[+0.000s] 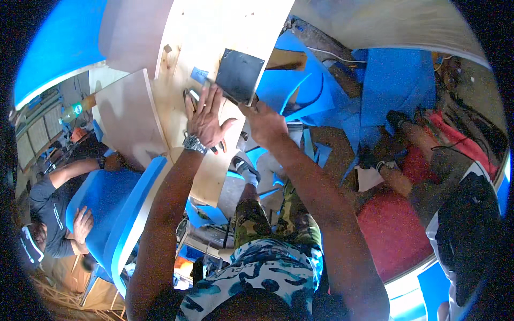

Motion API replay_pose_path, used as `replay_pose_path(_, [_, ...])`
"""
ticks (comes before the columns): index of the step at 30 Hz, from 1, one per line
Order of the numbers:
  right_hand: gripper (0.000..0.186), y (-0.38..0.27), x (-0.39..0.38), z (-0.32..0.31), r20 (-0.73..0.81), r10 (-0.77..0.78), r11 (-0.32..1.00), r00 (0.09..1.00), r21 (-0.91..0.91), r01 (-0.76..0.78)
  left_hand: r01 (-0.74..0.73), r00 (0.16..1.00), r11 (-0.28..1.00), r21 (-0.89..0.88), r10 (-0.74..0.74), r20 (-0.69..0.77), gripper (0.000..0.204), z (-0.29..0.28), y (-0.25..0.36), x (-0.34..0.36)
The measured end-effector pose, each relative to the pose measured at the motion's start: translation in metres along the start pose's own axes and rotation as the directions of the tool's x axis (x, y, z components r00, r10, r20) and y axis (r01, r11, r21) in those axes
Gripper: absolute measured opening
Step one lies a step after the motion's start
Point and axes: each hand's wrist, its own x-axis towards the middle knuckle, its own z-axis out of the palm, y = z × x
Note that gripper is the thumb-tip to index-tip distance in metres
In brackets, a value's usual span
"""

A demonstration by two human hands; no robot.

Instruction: The person trims foam padding from a chair structure using a knife, peels off the cut foam strips, and fits the shaped foam onto a wooden seat base before moving it onto a table.

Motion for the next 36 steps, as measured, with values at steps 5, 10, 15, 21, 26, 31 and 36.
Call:
replay_pose_path(5, [0.058, 0.02, -0.03, -0.03, -0.26, -0.018, 0.997, 0.965, -0.075, -0.001, 0.021, 0.999, 0.987, -0.16, -0.028, -0.043, 0.099, -0.011, 0.051, 0.017])
replay_pose_path(10, [0.062, 0.025, -0.019, -0.004, -0.04, 0.019, 0.997, 0.999, -0.079, -0.022, -0.013, 0.996, 0.992, -0.127, 0.001, -0.092, 0.101, 0.008, 0.042, 0.018])
replay_pose_path(15, [0.062, -0.004, -0.007, -0.009, -0.017, 0.007, 0.999, 1.0, -0.037, -0.008, 0.038, 0.998, 0.999, 0.025, -0.039, 0.045, 0.096, -0.003, 0.002, -0.005])
replay_pose_path(21, [0.061, 0.034, -0.032, -0.024, -0.265, -0.041, 0.995, 0.963, -0.102, 0.014, 0.047, 0.999, 0.996, -0.081, -0.048, -0.005, 0.102, 0.0, 0.068, 0.022])
replay_pose_path(26, [0.052, 0.007, -0.009, 0.011, -0.138, -0.06, 0.998, 0.989, -0.041, 0.055, 0.056, 0.998, 0.998, 0.024, -0.056, -0.003, 0.095, 0.006, 0.021, -0.003])
replay_pose_path(31, [0.056, 0.004, -0.03, -0.018, -0.218, 0.02, 1.0, 0.976, -0.004, -0.022, 0.041, 0.996, 0.991, -0.127, -0.05, -0.068, 0.095, -0.008, 0.038, -0.004])
replay_pose_path(36, [0.056, 0.022, -0.027, -0.019, -0.034, 0.094, 0.99, 0.995, -0.105, -0.097, 0.025, 0.999, 0.997, -0.079, -0.028, -0.03, 0.102, 0.01, 0.062, 0.017])
